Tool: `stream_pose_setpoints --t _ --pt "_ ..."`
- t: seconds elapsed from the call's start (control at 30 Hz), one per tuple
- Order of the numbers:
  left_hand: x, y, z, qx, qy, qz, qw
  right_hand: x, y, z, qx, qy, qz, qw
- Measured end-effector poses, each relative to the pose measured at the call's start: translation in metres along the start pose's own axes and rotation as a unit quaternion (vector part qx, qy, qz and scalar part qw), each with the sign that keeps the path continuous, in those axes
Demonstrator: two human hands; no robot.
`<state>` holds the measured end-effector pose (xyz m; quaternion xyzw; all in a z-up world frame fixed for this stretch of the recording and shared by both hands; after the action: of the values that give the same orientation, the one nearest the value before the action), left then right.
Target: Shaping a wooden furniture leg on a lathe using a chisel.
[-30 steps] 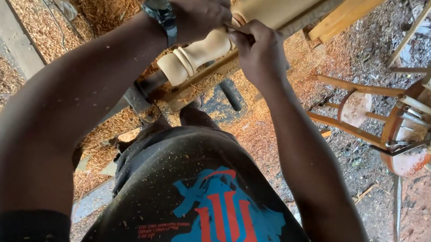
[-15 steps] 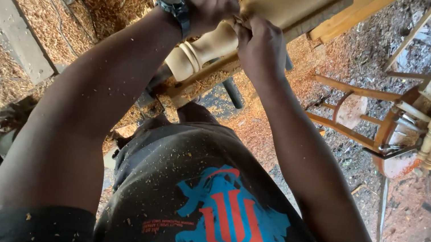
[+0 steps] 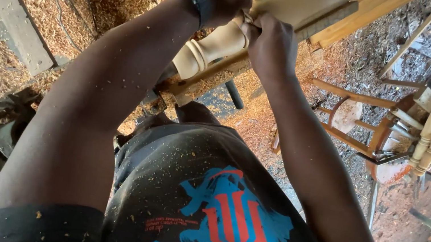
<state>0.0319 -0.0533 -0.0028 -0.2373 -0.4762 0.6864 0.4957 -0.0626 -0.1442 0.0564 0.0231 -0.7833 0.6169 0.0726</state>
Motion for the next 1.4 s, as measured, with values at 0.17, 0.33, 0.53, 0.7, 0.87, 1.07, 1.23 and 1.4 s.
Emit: stream_pose_setpoints --t 0.17,0.33,0.53,0.7,0.87,1.07,1.23,1.4 --pt "-0.003 -0.002 -0.001 0.026 -0.002 0.003 1.0 -0.002 0.001 0.003 0.04 0.02 0.01 0.999" --pt "-0.004 -0.005 -0.006 0.05 -0.002 0.005 0.999 -0.001 0.007 0.006 0.057 0.028 0.006 0.998" --pt "-0.002 -0.014 -0.001 0.078 0.003 0.008 0.997 -0.009 0.0 0.013 -0.001 0.022 -0.003 1.0" --pt "-0.012 -0.015 0.003 0.112 0.053 0.063 0.99 -0.004 -0.016 0.016 -0.074 -0.015 0.053 0.996" --pt "-0.018 -0.02 0.0 0.108 0.038 0.037 0.993 0.0 0.009 0.024 -0.093 0.013 0.054 0.994" --pt "-0.013 -0.028 0.001 0.105 0.007 -0.01 0.994 -0.005 -0.002 0.008 -0.026 0.011 0.051 0.998" --pt "0.003 -0.031 0.0 0.109 -0.026 -0.037 0.993 -0.006 0.0 0.007 -0.025 0.009 0.038 0.999" --pt "0.007 -0.022 0.007 0.103 -0.004 0.004 0.995 0.002 -0.001 0.02 -0.136 0.001 0.026 0.99"
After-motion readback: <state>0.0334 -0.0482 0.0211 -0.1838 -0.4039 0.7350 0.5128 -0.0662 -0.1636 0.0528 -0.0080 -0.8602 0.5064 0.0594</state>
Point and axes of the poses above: each hand's wrist, its own x-axis away from the middle knuckle, its own y-axis out of the palm, z = x × y, the point moved 5 cm from there along -x, towards the middle knuckle, and after that the axes turned 8 degrees about -z, right-handed, at the moved point
